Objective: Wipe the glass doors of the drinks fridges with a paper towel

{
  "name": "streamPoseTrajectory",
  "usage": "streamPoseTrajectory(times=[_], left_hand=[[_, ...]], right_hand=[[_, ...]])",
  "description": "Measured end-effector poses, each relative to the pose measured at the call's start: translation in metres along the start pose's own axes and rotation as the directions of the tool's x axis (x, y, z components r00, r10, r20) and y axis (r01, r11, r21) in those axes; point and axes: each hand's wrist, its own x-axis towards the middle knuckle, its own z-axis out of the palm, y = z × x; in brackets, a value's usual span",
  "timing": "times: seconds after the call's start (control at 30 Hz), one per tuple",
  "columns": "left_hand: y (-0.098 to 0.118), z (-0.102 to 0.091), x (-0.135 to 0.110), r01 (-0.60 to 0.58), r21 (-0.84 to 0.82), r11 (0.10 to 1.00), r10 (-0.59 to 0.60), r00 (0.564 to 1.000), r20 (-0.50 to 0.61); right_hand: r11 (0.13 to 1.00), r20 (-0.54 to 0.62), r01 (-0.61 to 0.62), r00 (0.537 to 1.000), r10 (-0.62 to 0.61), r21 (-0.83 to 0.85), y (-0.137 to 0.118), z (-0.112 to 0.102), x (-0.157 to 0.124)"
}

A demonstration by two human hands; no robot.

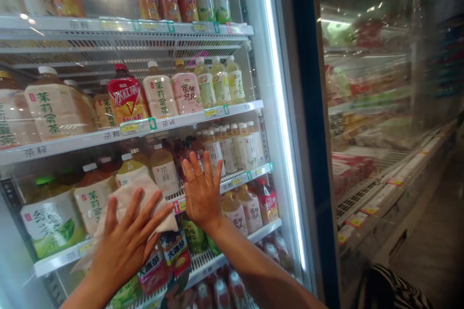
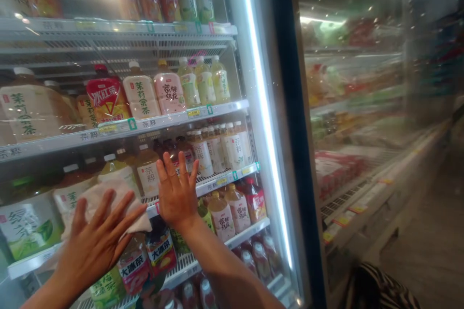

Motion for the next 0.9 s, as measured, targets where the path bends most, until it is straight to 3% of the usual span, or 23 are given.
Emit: streamPoseTrajectory(times=[0.07, 0.13, 0.2, 0.23, 0.3, 0.4, 0.47, 0.53, 0.6, 0.67, 0.73, 0.77, 0.9], left_hand=[[-0.020, -0.012, 0.018, 0.122, 0.007, 0.993, -0.122, 0.992, -0.036], [-0.049, -0.030, 0.052, 0.333, 0.028, 0.942, -0.330, 0.940, -0.090], [-0.063, -0.040, 0.073, 0.414, 0.015, 0.910, -0.410, 0.906, -0.108], [-0.061, -0.039, 0.072, 0.422, 0.016, 0.906, -0.418, 0.901, -0.112], [-0.041, -0.027, 0.043, 0.379, 0.026, 0.925, -0.375, 0.922, -0.096], [-0.010, -0.006, -0.022, 0.169, 0.003, 0.986, -0.169, 0.986, -0.010], [-0.017, -0.007, -0.040, 0.092, -0.011, 0.996, -0.092, 0.995, 0.024], [-0.049, -0.023, -0.023, 0.169, -0.002, 0.986, -0.169, 0.986, 0.006], [-0.088, -0.045, 0.014, 0.335, 0.018, 0.942, -0.334, 0.941, -0.045], [-0.109, -0.061, 0.044, 0.439, 0.019, 0.898, -0.436, 0.896, -0.083], [-0.103, -0.059, 0.047, 0.465, 0.010, 0.885, -0.462, 0.881, -0.100], [-0.092, -0.053, 0.038, 0.436, 0.009, 0.900, -0.434, 0.896, -0.097], [-0.052, -0.023, -0.003, 0.147, 0.033, 0.989, -0.145, 0.988, -0.049]], right_hand=[[1.000, -0.005, 0.006, 1.000, -0.006, -0.010, 0.000, 0.000, 0.000], [1.000, -0.012, 0.007, 1.000, -0.007, -0.010, 0.000, 0.000, 0.000], [1.000, -0.014, 0.003, 1.000, -0.003, 0.002, 0.000, 0.001, 0.000], [1.000, -0.013, 0.000, 1.000, 0.000, 0.010, 0.000, 0.001, 0.000], [1.000, -0.008, 0.000, 1.000, 0.000, 0.019, 0.001, 0.003, -0.001], [1.000, 0.026, 0.004, 1.000, -0.004, 0.006, 0.002, 0.001, -0.003], [1.000, 0.072, 0.015, 0.997, -0.015, -0.010, 0.003, -0.003, -0.002], [0.999, 0.124, 0.043, 0.992, -0.039, -0.027, 0.006, -0.007, 0.004], [0.996, 0.158, 0.074, 0.985, -0.064, -0.053, 0.009, -0.011, 0.017], [0.991, 0.175, 0.102, 0.981, -0.085, -0.089, 0.013, -0.013, 0.036], [0.983, 0.188, 0.135, 0.976, -0.111, -0.122, 0.016, -0.013, 0.058], [0.979, 0.193, 0.154, 0.973, -0.127, -0.132, 0.017, -0.013, 0.068], [0.969, 0.174, 0.214, 0.966, -0.191, -0.124, 0.016, -0.012, 0.099]])
